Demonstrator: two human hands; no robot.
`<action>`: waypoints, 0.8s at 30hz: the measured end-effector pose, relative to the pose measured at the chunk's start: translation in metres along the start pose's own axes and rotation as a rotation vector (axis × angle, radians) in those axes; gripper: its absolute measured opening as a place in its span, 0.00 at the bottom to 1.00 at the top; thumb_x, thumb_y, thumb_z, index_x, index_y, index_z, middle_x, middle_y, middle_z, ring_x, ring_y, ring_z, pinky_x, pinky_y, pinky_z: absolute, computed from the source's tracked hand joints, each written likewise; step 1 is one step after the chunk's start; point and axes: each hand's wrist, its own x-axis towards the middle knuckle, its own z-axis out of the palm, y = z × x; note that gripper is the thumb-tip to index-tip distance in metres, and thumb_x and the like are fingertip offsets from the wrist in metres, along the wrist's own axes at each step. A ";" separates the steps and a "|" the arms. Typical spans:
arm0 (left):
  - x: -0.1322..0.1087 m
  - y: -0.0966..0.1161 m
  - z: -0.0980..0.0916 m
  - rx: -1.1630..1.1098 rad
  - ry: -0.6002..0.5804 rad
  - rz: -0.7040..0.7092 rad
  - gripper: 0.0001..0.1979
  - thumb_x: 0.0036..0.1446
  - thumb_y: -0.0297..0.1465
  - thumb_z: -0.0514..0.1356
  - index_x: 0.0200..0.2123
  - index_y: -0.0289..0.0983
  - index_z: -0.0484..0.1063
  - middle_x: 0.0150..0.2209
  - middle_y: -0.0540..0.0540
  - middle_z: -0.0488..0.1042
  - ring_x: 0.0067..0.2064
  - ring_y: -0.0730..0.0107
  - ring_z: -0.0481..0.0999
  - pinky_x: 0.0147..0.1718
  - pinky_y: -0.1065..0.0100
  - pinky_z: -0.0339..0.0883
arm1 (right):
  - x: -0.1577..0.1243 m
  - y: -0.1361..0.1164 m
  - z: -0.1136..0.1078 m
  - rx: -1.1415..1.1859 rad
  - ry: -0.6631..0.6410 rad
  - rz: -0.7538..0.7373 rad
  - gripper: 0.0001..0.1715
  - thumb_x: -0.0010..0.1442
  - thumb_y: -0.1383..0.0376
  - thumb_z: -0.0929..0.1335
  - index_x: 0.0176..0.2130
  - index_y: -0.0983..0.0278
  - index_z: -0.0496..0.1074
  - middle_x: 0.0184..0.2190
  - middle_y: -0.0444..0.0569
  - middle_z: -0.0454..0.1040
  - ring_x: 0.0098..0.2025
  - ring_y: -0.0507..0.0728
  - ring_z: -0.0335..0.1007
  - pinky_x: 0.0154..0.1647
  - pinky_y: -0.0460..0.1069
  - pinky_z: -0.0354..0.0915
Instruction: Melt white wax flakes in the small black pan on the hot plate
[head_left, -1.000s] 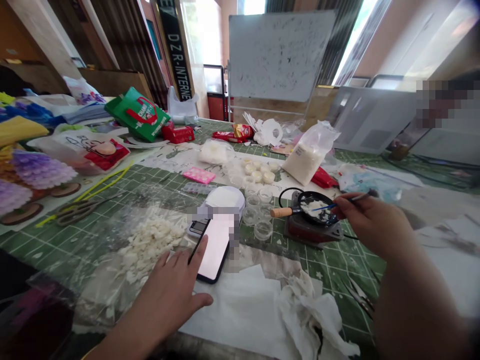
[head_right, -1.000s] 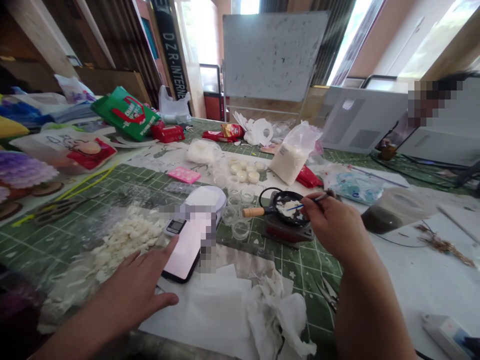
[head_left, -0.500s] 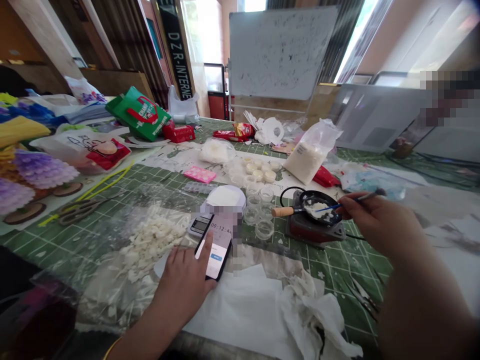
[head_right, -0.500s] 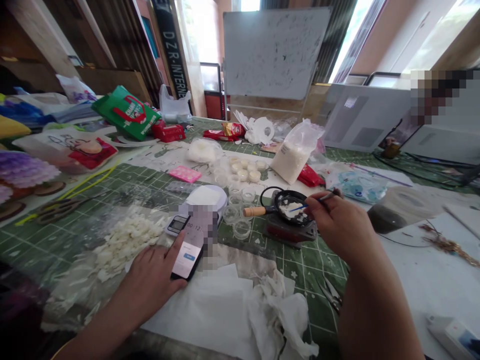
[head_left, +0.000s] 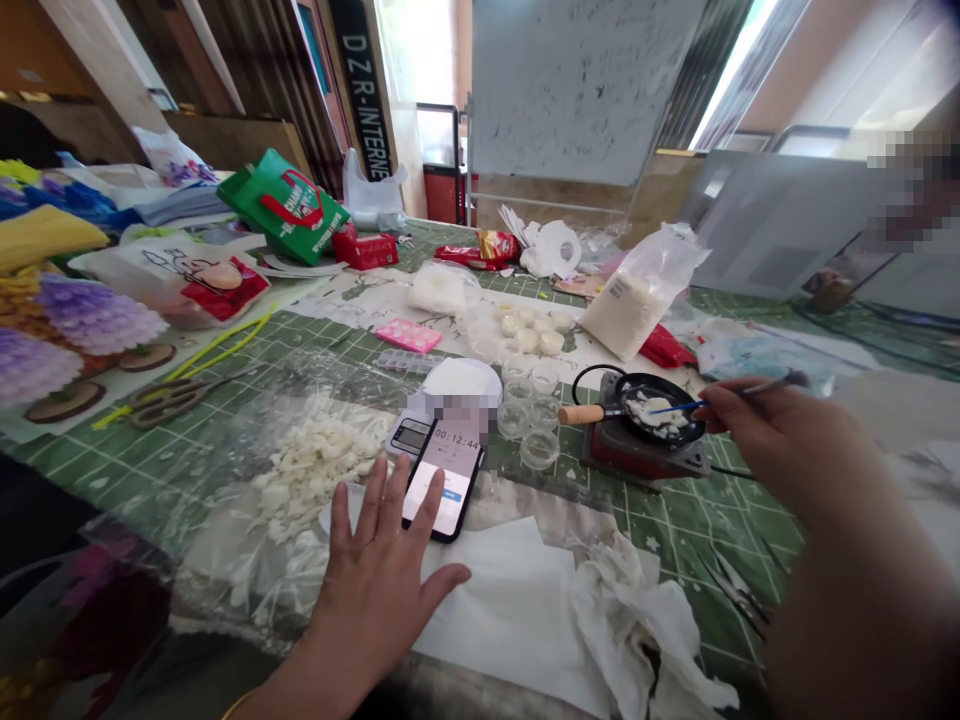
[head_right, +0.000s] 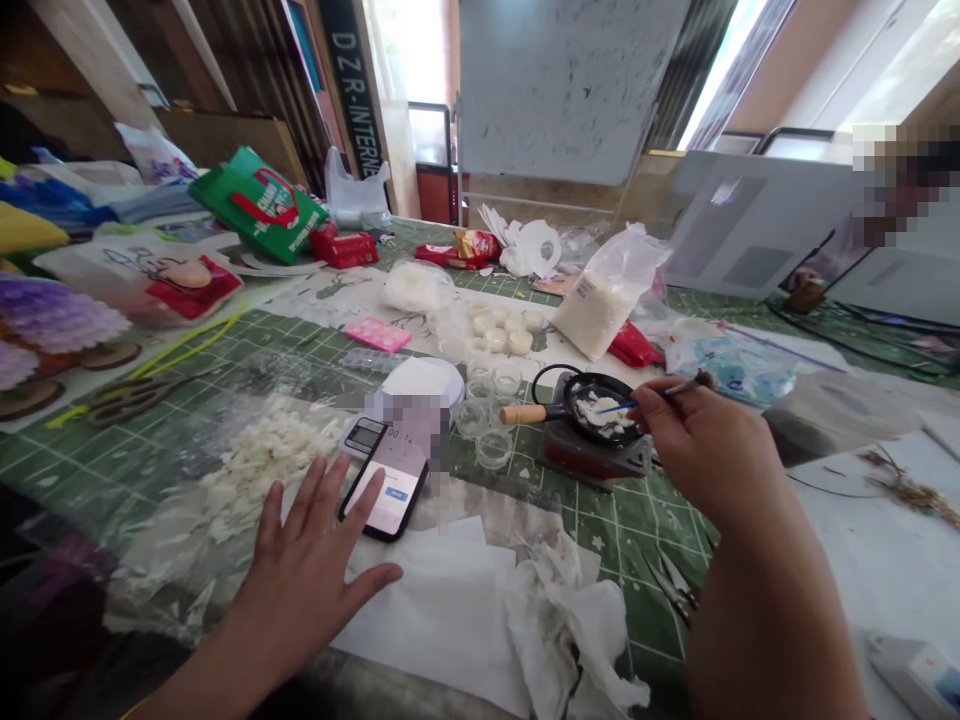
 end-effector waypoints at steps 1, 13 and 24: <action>-0.004 0.000 0.001 -0.024 0.004 0.021 0.39 0.45 0.52 0.54 0.59 0.42 0.51 0.61 0.36 0.45 0.61 0.44 0.40 0.54 0.42 0.33 | 0.000 0.000 0.000 0.003 0.004 -0.004 0.20 0.52 0.51 0.59 0.34 0.58 0.73 0.23 0.47 0.73 0.26 0.58 0.67 0.26 0.49 0.58; -0.008 -0.002 0.017 -0.126 -0.048 0.115 0.37 0.46 0.54 0.51 0.57 0.44 0.54 0.62 0.39 0.42 0.61 0.44 0.40 0.54 0.40 0.31 | 0.000 0.000 -0.002 0.014 -0.031 0.068 0.19 0.50 0.50 0.60 0.32 0.55 0.73 0.24 0.46 0.73 0.28 0.60 0.67 0.28 0.51 0.59; 0.022 -0.045 -0.028 -0.144 0.098 -0.159 0.34 0.54 0.50 0.43 0.61 0.41 0.42 0.63 0.43 0.34 0.62 0.47 0.33 0.55 0.43 0.35 | 0.003 0.001 -0.001 -0.108 -0.031 0.082 0.22 0.49 0.48 0.59 0.30 0.56 0.74 0.21 0.48 0.72 0.24 0.59 0.65 0.24 0.51 0.58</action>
